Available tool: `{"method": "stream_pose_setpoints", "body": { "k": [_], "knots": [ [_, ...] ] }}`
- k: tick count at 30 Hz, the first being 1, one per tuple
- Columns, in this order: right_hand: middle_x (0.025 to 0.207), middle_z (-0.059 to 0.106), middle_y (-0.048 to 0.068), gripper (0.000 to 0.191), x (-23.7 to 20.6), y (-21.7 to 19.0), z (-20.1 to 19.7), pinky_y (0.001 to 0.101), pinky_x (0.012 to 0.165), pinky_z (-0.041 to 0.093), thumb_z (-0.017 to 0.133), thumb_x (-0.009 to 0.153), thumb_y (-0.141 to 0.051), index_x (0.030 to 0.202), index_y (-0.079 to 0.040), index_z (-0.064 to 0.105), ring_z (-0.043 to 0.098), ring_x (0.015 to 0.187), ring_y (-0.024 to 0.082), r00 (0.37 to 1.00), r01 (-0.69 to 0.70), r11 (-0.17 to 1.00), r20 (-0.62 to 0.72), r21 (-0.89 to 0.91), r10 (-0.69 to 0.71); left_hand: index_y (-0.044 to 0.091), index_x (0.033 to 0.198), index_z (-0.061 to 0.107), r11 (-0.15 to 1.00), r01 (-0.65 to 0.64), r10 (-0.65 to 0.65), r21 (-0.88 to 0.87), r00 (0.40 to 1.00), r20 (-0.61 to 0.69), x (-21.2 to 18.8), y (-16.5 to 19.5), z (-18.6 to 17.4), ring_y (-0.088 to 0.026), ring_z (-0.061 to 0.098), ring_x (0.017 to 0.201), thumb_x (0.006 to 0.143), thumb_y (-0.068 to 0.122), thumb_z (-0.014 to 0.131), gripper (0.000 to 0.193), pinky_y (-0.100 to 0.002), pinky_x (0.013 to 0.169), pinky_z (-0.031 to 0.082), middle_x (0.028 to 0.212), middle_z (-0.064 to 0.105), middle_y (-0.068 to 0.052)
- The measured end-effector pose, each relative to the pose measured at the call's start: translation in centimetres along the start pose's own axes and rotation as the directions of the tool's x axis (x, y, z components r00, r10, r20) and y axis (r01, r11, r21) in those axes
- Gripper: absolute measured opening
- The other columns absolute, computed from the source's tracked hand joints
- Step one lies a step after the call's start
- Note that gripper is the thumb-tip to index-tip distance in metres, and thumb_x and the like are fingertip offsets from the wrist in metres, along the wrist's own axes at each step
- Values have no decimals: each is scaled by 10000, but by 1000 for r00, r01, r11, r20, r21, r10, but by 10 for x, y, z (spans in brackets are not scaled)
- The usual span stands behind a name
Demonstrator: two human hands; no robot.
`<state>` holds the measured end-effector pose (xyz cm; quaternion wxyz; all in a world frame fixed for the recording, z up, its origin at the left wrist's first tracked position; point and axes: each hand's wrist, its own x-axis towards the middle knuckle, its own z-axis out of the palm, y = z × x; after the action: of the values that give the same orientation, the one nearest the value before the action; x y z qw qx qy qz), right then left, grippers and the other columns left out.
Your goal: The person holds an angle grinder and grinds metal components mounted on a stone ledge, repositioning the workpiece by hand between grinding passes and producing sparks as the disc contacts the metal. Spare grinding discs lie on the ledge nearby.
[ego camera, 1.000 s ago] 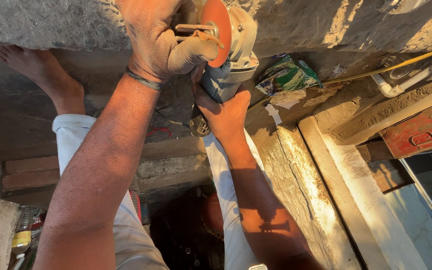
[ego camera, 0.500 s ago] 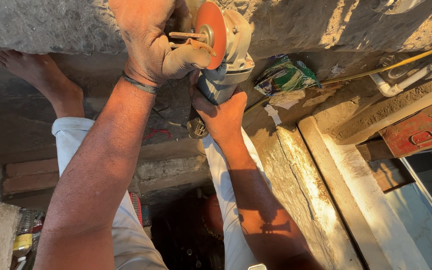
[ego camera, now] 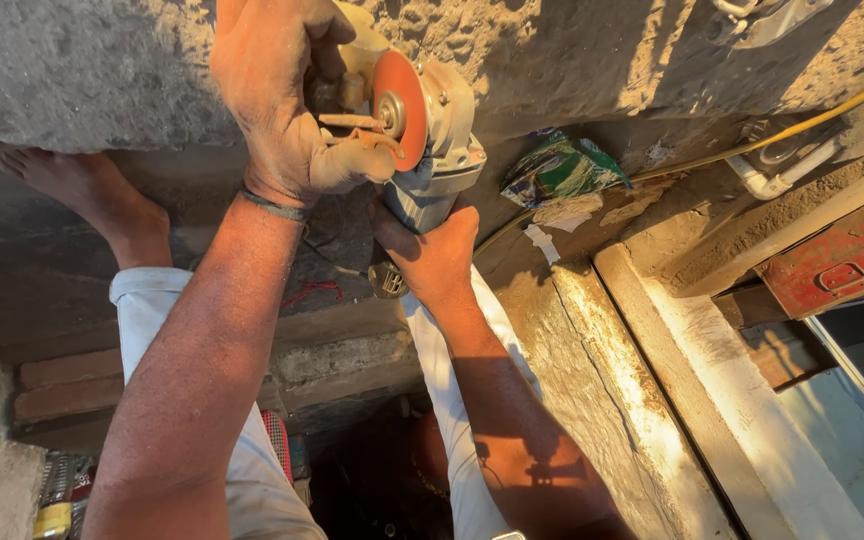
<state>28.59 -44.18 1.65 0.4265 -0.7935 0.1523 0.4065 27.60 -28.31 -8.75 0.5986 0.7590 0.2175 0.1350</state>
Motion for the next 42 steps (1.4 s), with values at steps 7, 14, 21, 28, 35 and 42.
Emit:
{"method": "stream_pose_setpoints", "body": {
  "k": [7,14,21,28,35,42],
  "knots": [
    [936,769,61,231,2,-2,1,289,766,579,791,813,-95,997,32,735,718,838,119,1000,-18,998,-8,62,19,54,1020,579,996,-42,40,-83,999,-31,7,0,2,-94,525,667,718,940,603,937,-240,556,439,916,478,-38],
    [956,772,55,211,1,1,1,285,774,575,792,832,-87,1003,28,747,715,856,114,999,-53,994,2,95,53,65,1037,581,994,-12,11,-107,1000,-10,3,-3,2,-84,548,684,707,949,618,944,-236,562,460,909,486,-25],
    [941,758,46,177,3,0,2,274,758,571,780,843,-68,987,25,736,705,834,108,1000,-30,992,8,125,29,59,1013,565,996,-45,44,-79,999,-21,3,-4,4,-93,510,640,714,933,618,925,-243,525,423,888,476,-25],
    [918,752,42,160,2,-4,3,266,740,564,772,837,-46,975,28,736,699,808,105,999,-34,987,7,160,33,65,1019,572,999,-42,42,-23,999,-9,4,4,0,-113,494,649,732,929,587,911,-288,574,425,821,467,-31],
    [898,754,51,143,2,-7,3,266,713,566,771,828,-33,952,36,750,699,780,107,997,-79,983,22,163,76,73,987,579,995,-59,58,-75,998,-14,5,-1,3,-136,486,666,757,953,569,910,-288,584,424,803,475,-26],
    [910,754,49,152,1,-8,3,266,720,564,767,825,-31,961,35,748,697,792,103,997,-71,986,18,150,69,72,980,565,991,-133,133,14,991,-32,3,-7,4,-195,499,765,676,941,599,921,-346,639,445,875,498,-54]
  ]
}}
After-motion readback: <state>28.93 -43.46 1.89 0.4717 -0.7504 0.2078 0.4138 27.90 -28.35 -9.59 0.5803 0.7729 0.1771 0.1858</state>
